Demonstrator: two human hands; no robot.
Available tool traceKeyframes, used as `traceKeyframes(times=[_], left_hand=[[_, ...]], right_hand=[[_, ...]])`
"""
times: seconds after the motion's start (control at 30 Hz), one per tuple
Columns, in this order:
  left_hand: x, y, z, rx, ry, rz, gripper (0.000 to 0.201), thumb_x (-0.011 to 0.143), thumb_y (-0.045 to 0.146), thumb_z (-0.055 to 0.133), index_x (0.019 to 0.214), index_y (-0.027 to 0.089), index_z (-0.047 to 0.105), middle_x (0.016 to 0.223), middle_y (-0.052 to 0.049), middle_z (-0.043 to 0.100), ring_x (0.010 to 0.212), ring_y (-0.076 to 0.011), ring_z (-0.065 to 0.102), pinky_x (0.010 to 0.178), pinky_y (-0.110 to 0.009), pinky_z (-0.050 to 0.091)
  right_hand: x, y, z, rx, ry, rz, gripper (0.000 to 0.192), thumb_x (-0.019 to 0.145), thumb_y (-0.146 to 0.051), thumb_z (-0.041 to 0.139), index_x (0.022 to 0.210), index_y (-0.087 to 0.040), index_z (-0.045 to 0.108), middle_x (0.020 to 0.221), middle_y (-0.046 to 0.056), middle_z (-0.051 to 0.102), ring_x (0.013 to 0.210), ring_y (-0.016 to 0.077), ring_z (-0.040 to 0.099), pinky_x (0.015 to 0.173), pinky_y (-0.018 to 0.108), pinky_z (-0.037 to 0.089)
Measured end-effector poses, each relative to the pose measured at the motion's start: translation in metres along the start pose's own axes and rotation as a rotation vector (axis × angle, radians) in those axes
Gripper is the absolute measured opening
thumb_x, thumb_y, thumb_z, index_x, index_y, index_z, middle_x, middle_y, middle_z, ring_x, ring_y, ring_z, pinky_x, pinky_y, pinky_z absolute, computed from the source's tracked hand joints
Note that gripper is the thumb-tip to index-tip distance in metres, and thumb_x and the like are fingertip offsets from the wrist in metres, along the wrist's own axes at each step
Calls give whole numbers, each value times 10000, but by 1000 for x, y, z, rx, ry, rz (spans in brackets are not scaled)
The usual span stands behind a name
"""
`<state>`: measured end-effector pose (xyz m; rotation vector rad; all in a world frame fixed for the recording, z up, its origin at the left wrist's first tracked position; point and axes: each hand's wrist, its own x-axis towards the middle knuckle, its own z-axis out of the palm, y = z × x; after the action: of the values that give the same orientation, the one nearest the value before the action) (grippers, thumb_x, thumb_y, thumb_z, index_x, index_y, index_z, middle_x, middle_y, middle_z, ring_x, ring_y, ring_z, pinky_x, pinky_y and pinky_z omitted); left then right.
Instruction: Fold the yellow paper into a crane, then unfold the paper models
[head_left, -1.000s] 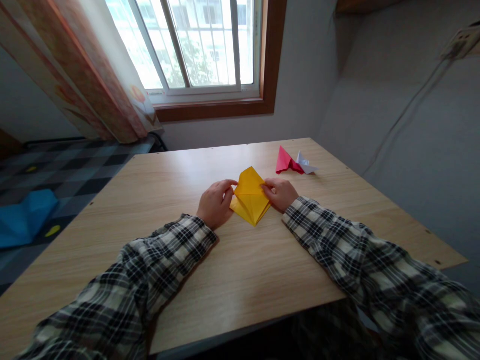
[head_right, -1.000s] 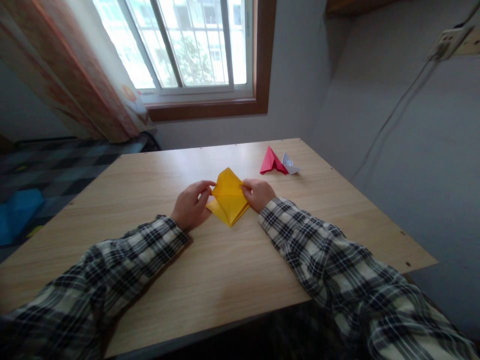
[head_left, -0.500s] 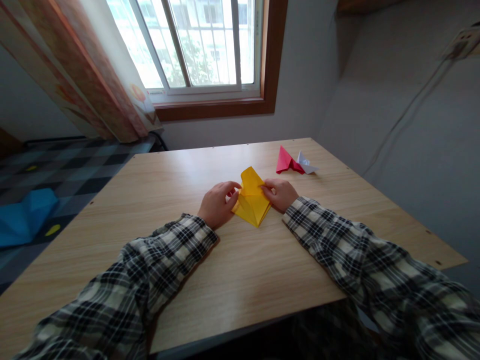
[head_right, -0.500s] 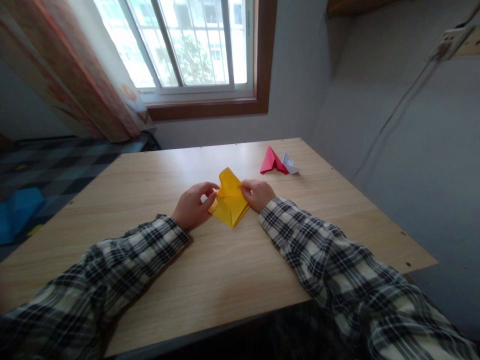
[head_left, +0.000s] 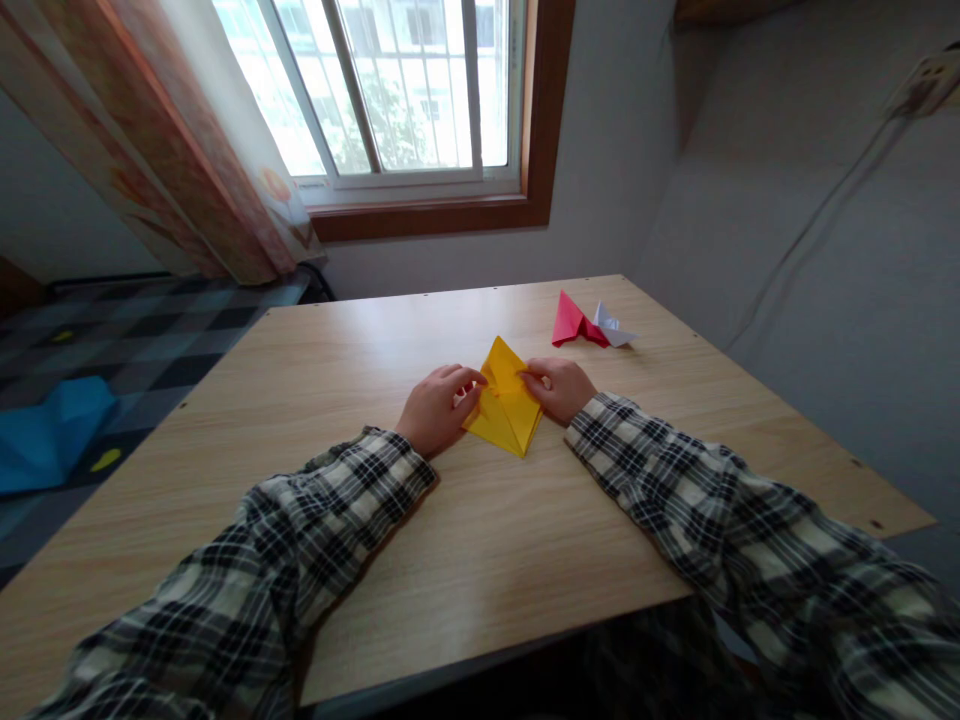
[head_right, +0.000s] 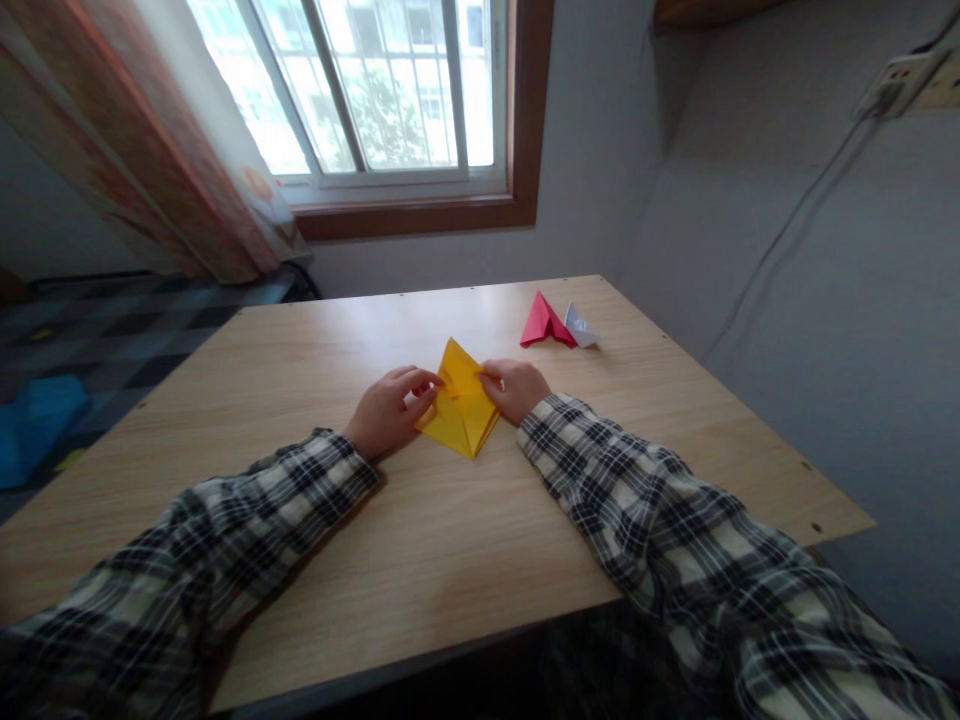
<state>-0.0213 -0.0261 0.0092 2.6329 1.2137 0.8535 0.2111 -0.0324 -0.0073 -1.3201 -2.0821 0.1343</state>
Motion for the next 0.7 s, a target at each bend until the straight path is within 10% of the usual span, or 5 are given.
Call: traceKeyframes(times=[0.7], left_hand=[[0,0,0,33,-26,-1,142,837,168,634,976,195,624,1037,-63,593,976,-216,577,900,-383,504]], right_hand=[[0,-2,-2,7,-17,-11,220,935,-245,491,802,-182,655,779,47,670,717,170,555,667,292,363]])
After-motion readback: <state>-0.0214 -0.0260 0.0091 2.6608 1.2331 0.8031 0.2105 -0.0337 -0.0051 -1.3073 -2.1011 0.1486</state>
